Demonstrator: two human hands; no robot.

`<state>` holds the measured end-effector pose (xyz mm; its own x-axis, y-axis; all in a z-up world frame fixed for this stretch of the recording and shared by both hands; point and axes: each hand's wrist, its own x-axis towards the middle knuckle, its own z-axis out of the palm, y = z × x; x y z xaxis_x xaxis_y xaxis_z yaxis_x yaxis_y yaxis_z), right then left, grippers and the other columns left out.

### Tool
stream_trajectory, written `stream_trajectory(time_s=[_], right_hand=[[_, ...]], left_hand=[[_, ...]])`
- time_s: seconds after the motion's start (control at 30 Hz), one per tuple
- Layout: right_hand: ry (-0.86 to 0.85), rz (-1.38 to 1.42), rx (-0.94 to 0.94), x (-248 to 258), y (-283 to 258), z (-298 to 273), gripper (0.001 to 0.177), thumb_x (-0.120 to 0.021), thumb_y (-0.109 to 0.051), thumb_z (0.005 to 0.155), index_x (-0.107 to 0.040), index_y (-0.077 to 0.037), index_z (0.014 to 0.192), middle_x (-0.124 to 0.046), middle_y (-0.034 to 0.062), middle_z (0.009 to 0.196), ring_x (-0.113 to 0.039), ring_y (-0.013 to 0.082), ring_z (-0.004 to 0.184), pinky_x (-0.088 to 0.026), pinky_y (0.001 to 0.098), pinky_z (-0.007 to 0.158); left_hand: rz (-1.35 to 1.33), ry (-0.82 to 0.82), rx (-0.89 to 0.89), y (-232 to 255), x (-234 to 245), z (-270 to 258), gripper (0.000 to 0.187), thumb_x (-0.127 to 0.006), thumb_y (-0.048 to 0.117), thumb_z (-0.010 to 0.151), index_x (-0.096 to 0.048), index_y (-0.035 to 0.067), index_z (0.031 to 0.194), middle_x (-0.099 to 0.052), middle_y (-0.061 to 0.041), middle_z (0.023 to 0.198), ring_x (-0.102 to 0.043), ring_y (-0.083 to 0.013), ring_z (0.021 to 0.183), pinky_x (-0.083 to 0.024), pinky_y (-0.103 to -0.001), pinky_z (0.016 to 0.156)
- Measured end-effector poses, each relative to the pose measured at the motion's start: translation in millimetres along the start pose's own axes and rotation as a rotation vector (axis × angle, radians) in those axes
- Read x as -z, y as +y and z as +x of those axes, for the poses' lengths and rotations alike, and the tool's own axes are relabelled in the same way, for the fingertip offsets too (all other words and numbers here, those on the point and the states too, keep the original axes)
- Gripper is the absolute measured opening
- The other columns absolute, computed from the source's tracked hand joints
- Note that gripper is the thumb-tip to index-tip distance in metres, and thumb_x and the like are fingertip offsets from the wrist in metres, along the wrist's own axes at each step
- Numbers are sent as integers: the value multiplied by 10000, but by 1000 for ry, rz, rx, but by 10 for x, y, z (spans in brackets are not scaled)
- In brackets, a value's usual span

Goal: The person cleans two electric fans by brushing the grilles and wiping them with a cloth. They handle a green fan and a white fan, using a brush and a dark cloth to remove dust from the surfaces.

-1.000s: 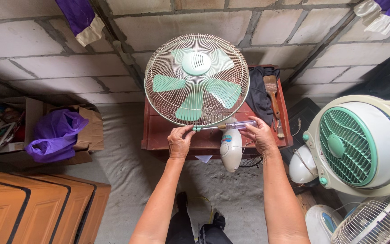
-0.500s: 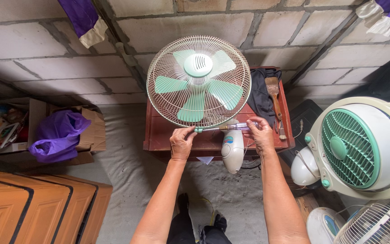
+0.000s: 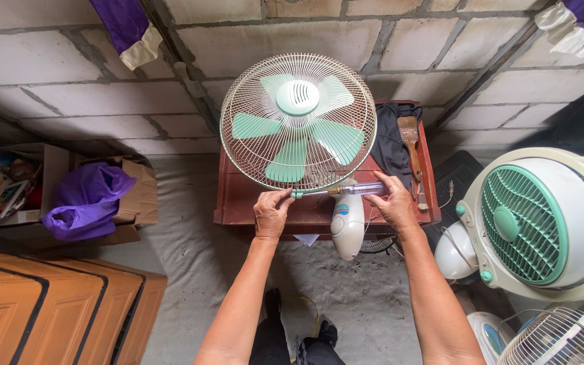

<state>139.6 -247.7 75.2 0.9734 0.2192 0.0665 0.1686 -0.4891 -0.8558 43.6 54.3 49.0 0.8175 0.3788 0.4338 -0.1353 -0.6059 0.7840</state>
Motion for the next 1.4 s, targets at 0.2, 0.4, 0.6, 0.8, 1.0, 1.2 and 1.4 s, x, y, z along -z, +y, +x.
stream_trajectory(time_s=[0.2,0.4,0.6,0.8,1.0,1.2,1.4], right_hand=[[-63,60,-42,-6,31,6,379,-824,-233,842,-747,-87,1184,-673,27,980,-668,150,852,-563,290,727],[-223,-148,-173,-8,252,107,404,-758,-404,886,-739,-99,1150,-733,35,991,-708,190,919,-550,360,839],[-131,-249,253,-35,108,93,558,-847,-296,779,-600,-36,1206,-613,158,1073,-643,299,973,-534,424,799],[-82,-155,309,29,-59,49,395,-849,-155,799,-632,-122,1128,-650,82,1013,-685,220,937,-567,360,801],[-314,-156,-118,28,161,183,418,-842,-330,802,-686,-140,1140,-726,12,982,-698,172,901,-554,322,783],[-405,-142,-137,-11,354,260,475,-810,-374,861,-646,-120,1227,-732,71,1024,-692,164,947,-544,312,837],[-144,-109,401,-28,224,160,399,-848,-198,807,-638,-77,1124,-657,93,1043,-681,193,967,-573,318,838]], left_hand=[[-9,-5,-17,-29,18,16,290,-863,75,743,-804,120,1023,-772,-68,957,-705,-241,907,-570,-354,830],[-12,32,13,3,10,-2,294,-857,60,736,-807,120,1020,-780,-67,966,-711,-241,921,-567,-356,839],[-161,47,315,15,-55,-53,295,-845,74,759,-771,82,1044,-787,-51,976,-755,-156,879,-586,-300,816],[-292,154,575,-64,-229,-107,233,-829,122,835,-790,51,1053,-814,-59,947,-756,-121,832,-591,-269,800],[-252,192,578,-127,-289,-142,258,-843,137,819,-799,60,1061,-815,-53,977,-768,-104,860,-586,-252,811],[-299,229,600,-171,-360,-191,260,-838,131,827,-790,49,1070,-810,-51,972,-761,-109,838,-593,-250,786],[-607,320,659,-174,-451,-190,230,-813,93,841,-769,24,1056,-789,-43,979,-747,-98,849,-618,-244,799]])
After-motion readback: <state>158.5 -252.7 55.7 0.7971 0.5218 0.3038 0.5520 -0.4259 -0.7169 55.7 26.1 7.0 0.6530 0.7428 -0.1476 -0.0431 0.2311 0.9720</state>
